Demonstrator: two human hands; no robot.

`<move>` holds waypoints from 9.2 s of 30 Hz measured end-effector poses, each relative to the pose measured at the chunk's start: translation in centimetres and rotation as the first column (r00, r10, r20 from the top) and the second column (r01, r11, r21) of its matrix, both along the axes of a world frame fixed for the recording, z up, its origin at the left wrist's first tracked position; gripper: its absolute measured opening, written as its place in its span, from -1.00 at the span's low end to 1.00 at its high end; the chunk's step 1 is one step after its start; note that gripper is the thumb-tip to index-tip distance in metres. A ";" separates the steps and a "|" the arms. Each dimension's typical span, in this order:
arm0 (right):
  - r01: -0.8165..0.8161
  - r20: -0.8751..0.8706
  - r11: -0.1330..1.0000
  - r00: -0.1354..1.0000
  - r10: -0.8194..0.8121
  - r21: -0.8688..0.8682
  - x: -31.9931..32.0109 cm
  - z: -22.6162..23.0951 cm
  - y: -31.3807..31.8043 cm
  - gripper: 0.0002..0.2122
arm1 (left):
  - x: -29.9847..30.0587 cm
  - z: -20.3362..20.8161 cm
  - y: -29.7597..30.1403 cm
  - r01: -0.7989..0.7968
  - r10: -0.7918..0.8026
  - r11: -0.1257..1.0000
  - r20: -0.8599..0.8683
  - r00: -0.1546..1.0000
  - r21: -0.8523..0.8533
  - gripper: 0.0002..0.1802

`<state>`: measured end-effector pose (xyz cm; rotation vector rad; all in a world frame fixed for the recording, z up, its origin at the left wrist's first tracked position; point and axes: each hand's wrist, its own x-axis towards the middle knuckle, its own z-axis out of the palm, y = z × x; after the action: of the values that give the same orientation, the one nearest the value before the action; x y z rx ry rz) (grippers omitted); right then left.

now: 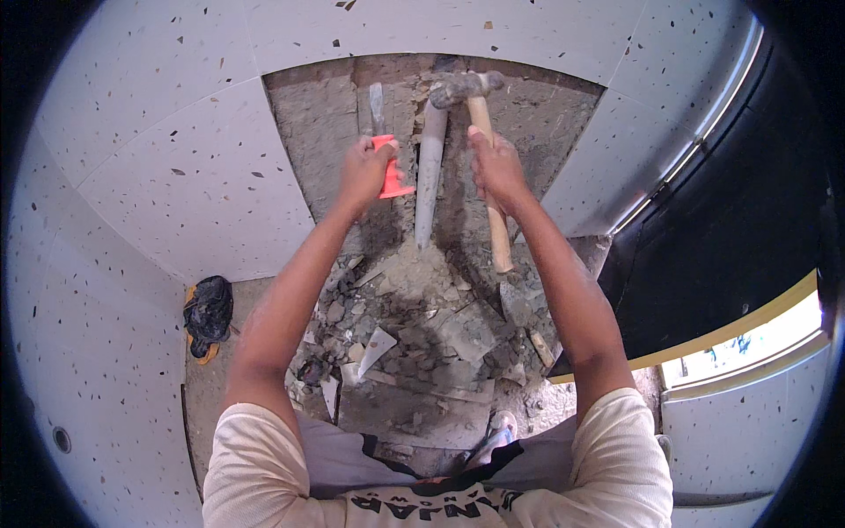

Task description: The person uses a hammer and a chisel to break up a concrete floor. They repeatedly strike the chisel with the hammer to chip away at the concrete, creating a pile of rubble around a white pipe.

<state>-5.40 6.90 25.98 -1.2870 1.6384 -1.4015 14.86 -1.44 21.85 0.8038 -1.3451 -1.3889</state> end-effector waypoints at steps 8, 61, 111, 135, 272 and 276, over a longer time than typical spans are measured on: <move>0.085 -0.099 0.959 0.988 -0.116 -0.270 2.5 0.8 0.9 -0.61 | 6.1 0.1 -5.1 -0.210 0.454 0.812 0.363 0.814 -0.544 -0.69; 0.251 -0.718 0.812 0.643 0.266 0.526 -8.9 -18.0 5.9 -0.49 | 6.5 -0.3 -6.0 -0.271 0.613 0.687 0.337 0.714 -0.674 -0.61; -0.225 -0.835 0.819 0.313 -0.453 -0.528 0.1 -0.1 -12.5 -0.83 | 7.2 -0.9 -6.8 -0.243 0.659 0.628 0.338 0.672 -0.740 -0.63; 0.171 -0.396 0.889 0.848 -0.352 -0.424 -3.6 -1.4 -0.9 -0.85 | 3.1 -0.9 -3.0 -0.089 0.517 0.699 0.415 0.749 -0.710 -0.68; 0.197 -0.260 0.934 0.925 -0.278 -0.297 -2.5 -6.8 11.6 -0.66 | -13.8 5.7 2.0 0.430 -0.212 0.897 -0.761 0.613 0.096 -0.72; 0.192 -0.137 0.716 0.917 -0.374 -0.671 -3.7 -7.7 12.3 -0.75 | -14.5 6.4 3.1 0.354 -0.139 0.924 -0.737 0.661 0.143 -0.68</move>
<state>-9.13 19.20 18.30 -1.7103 1.6281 -2.2121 0.34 1.68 28.22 0.1649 -0.6482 -1.8803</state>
